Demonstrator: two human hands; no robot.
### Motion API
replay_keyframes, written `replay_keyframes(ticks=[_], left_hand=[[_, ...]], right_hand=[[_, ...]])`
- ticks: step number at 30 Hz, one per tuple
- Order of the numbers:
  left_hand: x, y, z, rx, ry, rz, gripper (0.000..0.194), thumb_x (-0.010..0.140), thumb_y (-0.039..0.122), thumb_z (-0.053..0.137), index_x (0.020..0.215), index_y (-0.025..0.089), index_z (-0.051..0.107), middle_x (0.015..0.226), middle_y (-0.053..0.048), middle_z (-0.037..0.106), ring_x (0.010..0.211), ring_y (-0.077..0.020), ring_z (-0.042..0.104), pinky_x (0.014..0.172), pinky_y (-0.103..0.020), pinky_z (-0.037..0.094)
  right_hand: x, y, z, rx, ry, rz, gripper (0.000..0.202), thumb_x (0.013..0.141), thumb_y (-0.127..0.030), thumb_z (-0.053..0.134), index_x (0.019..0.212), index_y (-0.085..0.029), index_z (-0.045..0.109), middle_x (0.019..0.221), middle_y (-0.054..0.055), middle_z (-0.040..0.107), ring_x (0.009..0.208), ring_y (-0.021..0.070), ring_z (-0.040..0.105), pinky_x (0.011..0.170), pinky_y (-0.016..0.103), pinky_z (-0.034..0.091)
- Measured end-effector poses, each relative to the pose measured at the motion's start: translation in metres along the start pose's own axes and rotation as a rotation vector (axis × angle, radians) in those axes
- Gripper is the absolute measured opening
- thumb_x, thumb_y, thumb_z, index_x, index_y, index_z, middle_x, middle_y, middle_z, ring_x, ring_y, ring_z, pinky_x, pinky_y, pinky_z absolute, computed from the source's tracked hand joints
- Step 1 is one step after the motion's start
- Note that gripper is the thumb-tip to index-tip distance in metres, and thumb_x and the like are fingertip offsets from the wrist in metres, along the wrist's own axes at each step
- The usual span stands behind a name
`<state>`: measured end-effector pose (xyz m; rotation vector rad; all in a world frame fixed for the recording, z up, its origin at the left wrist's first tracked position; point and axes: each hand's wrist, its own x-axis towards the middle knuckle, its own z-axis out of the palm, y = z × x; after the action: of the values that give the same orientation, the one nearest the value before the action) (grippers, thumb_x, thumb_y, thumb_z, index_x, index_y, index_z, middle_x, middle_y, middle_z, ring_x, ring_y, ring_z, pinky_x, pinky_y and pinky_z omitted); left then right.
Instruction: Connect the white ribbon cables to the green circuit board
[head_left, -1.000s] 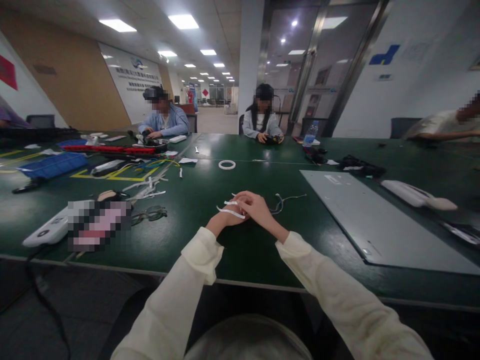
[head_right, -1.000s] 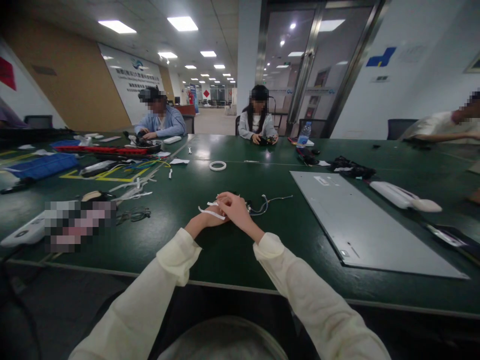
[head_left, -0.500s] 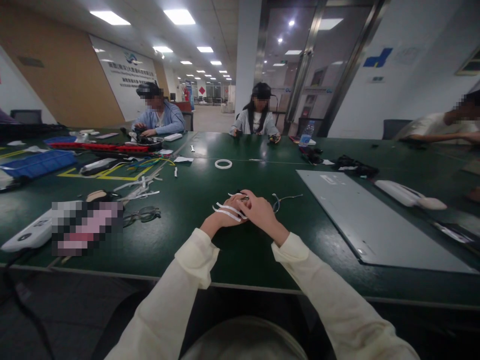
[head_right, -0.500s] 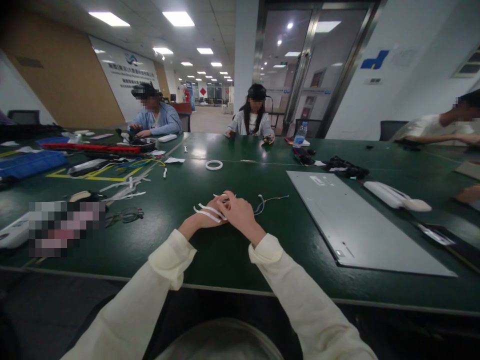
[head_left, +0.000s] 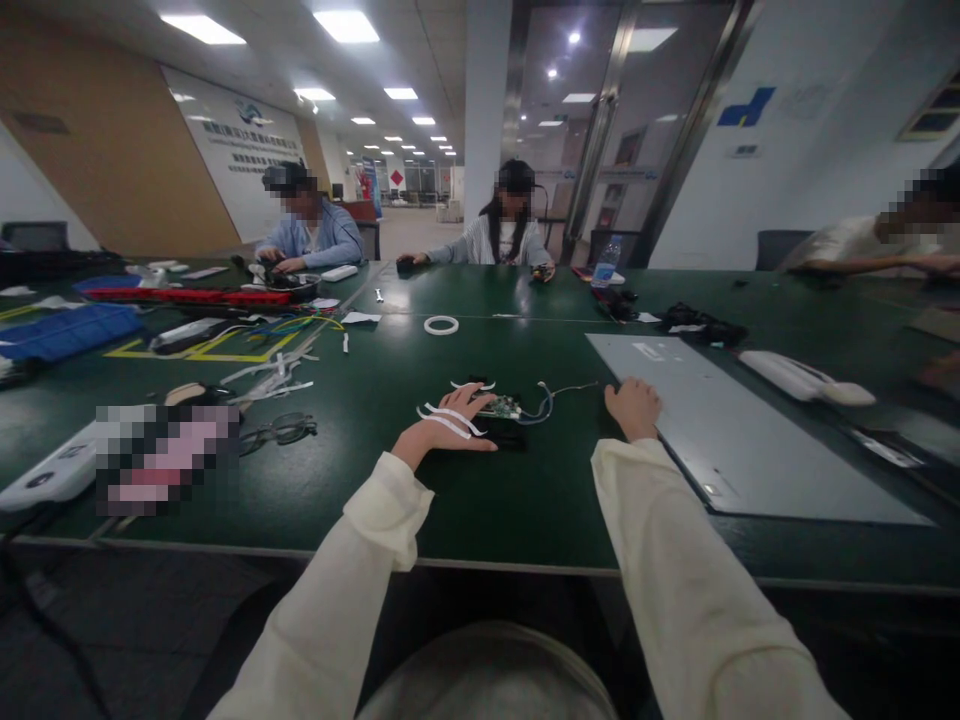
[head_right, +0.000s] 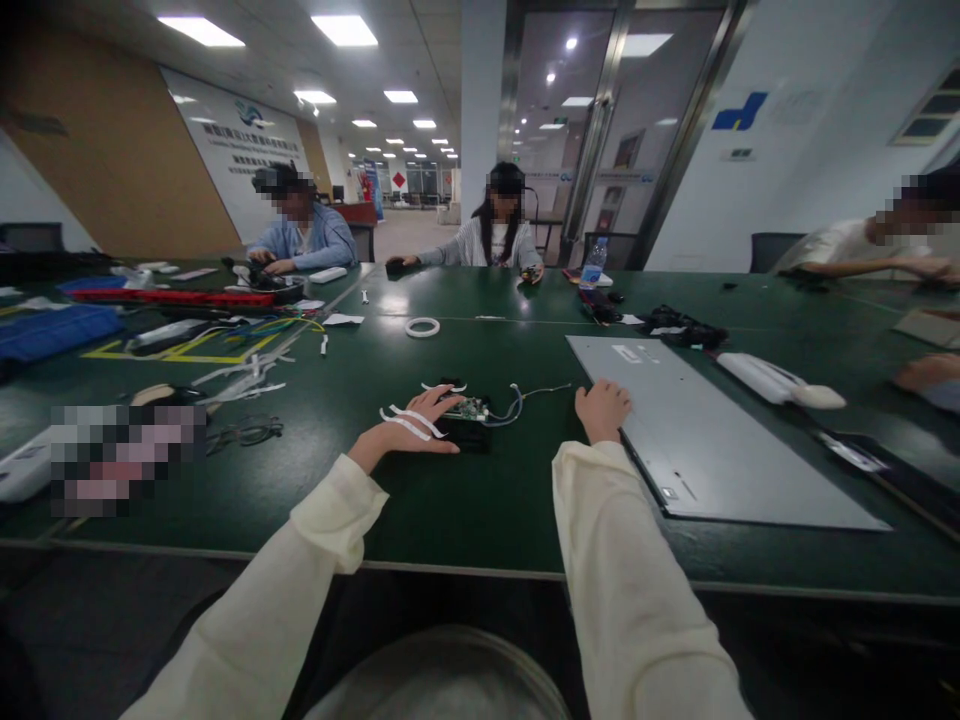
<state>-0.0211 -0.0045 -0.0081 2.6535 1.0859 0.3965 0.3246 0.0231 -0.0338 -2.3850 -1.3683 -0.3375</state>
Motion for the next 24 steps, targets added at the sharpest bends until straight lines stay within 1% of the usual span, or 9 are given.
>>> replay_keyframes(ticks=[2, 4, 9, 12, 16, 20, 24], left_hand=[[0.0, 0.0, -0.001, 0.001, 0.003, 0.001, 0.088, 0.063, 0.065, 0.059, 0.136, 0.027, 0.028, 0.145, -0.011, 0.02, 0.132, -0.0327, 0.021, 0.104, -0.05, 0.025], [0.0, 0.0, -0.001, -0.002, 0.009, 0.013, 0.086, 0.065, 0.065, 0.059, 0.136, 0.027, 0.029, 0.143, -0.011, 0.022, 0.131, -0.0318, 0.024, 0.104, -0.049, 0.026], [0.001, -0.002, -0.001, 0.007, 0.033, 0.041, 0.08, 0.067, 0.061, 0.059, 0.134, 0.025, 0.033, 0.139, -0.012, 0.029, 0.126, -0.0298, 0.032, 0.103, -0.046, 0.029], [0.0, -0.001, -0.002, 0.025, 0.047, 0.049, 0.078, 0.067, 0.061, 0.059, 0.132, 0.025, 0.034, 0.138, -0.012, 0.031, 0.125, -0.0298, 0.035, 0.102, -0.047, 0.03], [-0.002, 0.001, -0.008, 0.05, 0.081, 0.049, 0.077, 0.068, 0.06, 0.06, 0.132, 0.024, 0.035, 0.137, -0.012, 0.033, 0.124, -0.0296, 0.036, 0.102, -0.047, 0.031], [-0.003, 0.001, -0.016, 0.086, 0.149, 0.048, 0.076, 0.068, 0.058, 0.061, 0.131, 0.022, 0.037, 0.135, -0.012, 0.034, 0.125, -0.0308, 0.034, 0.104, -0.048, 0.029], [-0.004, -0.001, -0.02, 0.123, 0.192, 0.049, 0.076, 0.068, 0.056, 0.061, 0.131, 0.021, 0.036, 0.135, -0.013, 0.034, 0.126, -0.0309, 0.033, 0.104, -0.048, 0.028]], right_hand=[[-0.001, 0.002, 0.006, -0.02, -0.052, -0.038, 0.039, 0.084, -0.032, 0.041, 0.11, -0.005, 0.052, 0.111, 0.02, 0.054, 0.107, 0.0313, 0.045, 0.087, 0.045, 0.034], [0.0, 0.001, 0.009, -0.029, -0.063, -0.073, 0.039, 0.085, -0.032, 0.04, 0.112, -0.006, 0.051, 0.111, 0.019, 0.054, 0.108, 0.0305, 0.045, 0.087, 0.044, 0.035], [0.001, -0.003, 0.008, -0.024, -0.069, -0.092, 0.041, 0.084, -0.026, 0.039, 0.121, -0.007, 0.045, 0.109, 0.02, 0.056, 0.108, 0.0284, 0.047, 0.086, 0.041, 0.036], [0.0, -0.003, 0.005, -0.01, -0.077, -0.11, 0.042, 0.084, -0.023, 0.038, 0.122, -0.007, 0.045, 0.104, 0.019, 0.058, 0.104, 0.0276, 0.051, 0.083, 0.038, 0.038], [0.001, -0.004, 0.003, 0.008, -0.105, -0.093, 0.044, 0.083, -0.021, 0.038, 0.125, -0.008, 0.043, 0.101, 0.019, 0.059, 0.099, 0.0271, 0.054, 0.08, 0.037, 0.04], [0.003, -0.003, 0.003, 0.033, -0.122, -0.068, 0.047, 0.082, -0.018, 0.038, 0.128, -0.01, 0.041, 0.103, 0.018, 0.058, 0.098, 0.0262, 0.055, 0.08, 0.036, 0.04], [0.004, -0.002, 0.003, 0.049, -0.122, -0.041, 0.047, 0.081, -0.018, 0.038, 0.128, -0.01, 0.042, 0.102, 0.018, 0.058, 0.094, 0.0261, 0.057, 0.079, 0.035, 0.042]])
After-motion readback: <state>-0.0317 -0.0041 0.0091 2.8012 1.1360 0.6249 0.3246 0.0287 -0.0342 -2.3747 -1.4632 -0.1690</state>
